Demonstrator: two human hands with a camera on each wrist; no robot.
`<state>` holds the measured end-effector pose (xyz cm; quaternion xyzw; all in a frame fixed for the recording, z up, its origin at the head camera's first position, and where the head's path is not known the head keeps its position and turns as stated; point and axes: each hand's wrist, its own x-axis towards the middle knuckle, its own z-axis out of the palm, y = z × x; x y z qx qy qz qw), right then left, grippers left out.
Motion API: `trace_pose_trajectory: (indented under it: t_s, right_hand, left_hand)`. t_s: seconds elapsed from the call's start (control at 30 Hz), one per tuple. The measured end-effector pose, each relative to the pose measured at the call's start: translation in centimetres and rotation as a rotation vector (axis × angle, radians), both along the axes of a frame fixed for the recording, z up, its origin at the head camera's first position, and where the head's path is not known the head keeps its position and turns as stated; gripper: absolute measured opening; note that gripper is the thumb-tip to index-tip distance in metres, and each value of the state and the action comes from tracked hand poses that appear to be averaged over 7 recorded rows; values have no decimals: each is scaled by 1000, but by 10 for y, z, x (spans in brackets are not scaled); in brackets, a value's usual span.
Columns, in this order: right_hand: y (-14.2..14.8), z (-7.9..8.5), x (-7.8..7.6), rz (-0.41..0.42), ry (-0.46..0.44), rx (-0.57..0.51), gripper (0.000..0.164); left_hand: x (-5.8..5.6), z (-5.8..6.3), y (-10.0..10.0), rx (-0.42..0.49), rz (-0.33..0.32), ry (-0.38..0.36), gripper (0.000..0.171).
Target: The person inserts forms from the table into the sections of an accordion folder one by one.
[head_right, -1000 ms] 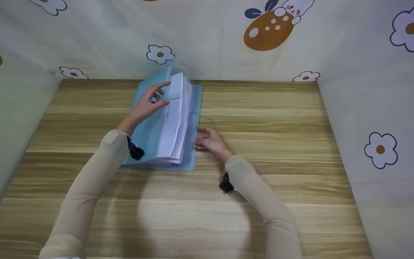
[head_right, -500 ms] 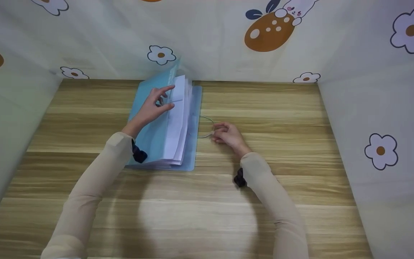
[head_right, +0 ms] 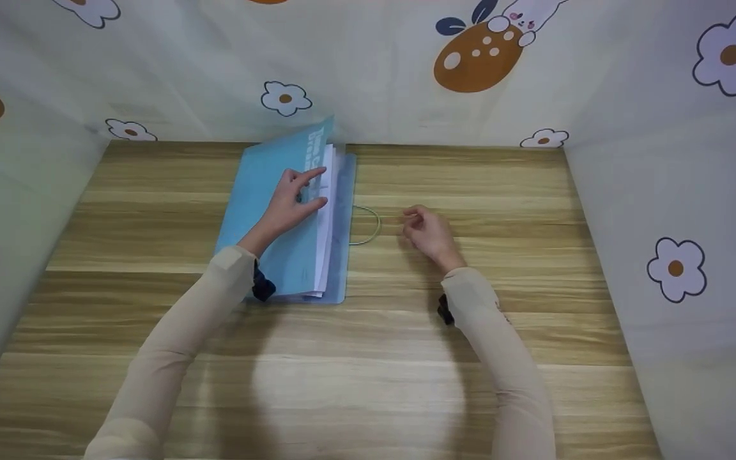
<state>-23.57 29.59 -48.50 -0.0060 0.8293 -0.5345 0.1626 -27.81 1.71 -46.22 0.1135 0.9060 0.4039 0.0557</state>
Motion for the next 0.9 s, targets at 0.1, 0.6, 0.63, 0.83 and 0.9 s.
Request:
trace_pose_trajectory:
  t_s: [0.1,0.6,0.63,0.83,0.9]
  right_hand:
    - [6,2,-2,14,65,102,31]
    - [36,13,-10,8,273,302,26]
    - [37,13,-11,5,274,307,26]
    - [48,17,-14,-22,272,330,27]
    - [52,18,-15,-36,269,337,27]
  left_hand:
    - [4,-6,4,-53,1,30,53]
    - [16,-28,21,-392,-14,58,57]
    - [16,-29,21,-419,-17,53,58]
    - [22,-32,23,-545,-50,7,61]
    - [24,-32,22,-567,-78,-34,61]
